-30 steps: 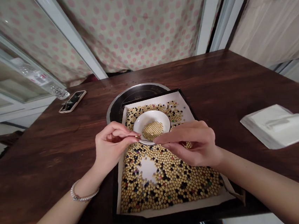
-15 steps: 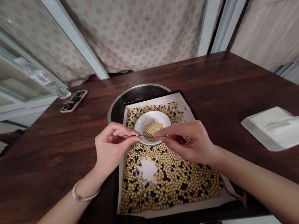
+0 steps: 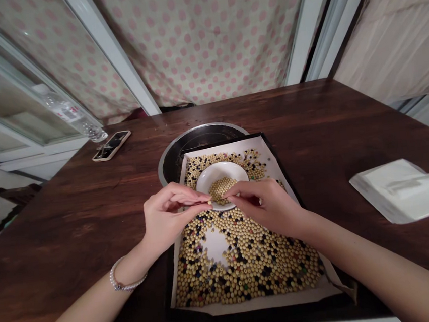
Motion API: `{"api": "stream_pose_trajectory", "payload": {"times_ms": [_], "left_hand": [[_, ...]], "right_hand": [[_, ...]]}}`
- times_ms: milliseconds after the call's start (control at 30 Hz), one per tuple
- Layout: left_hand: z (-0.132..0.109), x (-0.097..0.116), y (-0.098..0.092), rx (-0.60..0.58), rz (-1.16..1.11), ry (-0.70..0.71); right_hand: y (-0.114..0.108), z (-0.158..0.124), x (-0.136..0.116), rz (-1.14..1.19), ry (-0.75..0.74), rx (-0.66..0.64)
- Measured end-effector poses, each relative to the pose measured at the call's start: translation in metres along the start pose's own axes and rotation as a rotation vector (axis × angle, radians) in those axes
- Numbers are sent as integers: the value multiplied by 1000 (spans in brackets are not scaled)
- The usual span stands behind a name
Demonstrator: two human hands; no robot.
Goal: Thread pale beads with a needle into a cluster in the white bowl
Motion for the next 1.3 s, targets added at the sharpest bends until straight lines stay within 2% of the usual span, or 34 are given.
{"api": "stream_pose_trajectory", "payload": {"times_ms": [100,267,533,833,1300], "left_hand": [[1,-4,0,-4,-40,-47],[5,-10,-4,70,-118,-79],[10,-15,-10,152,-144,-102],[11,-18,-13,209,-158,-137],[9,-17,-13,227,-104,-82]], "right_hand": [[2,-1,2,31,14,-29],[-2,-3,6,74,36,47],[-7,-3,8,-11,46,128],[-8,-2,10,-62,45,119],[-7,-3,10,-67,56,124]]}}
Point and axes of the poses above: each hand's wrist, its own z-axis towards the middle knuckle, its own y-axis out of the palm, x = y × z, the point moved 5 cm from there along z, towards the middle knuckle, and after that the axes turned 6 degrees about -y, right-handed, at the moved point
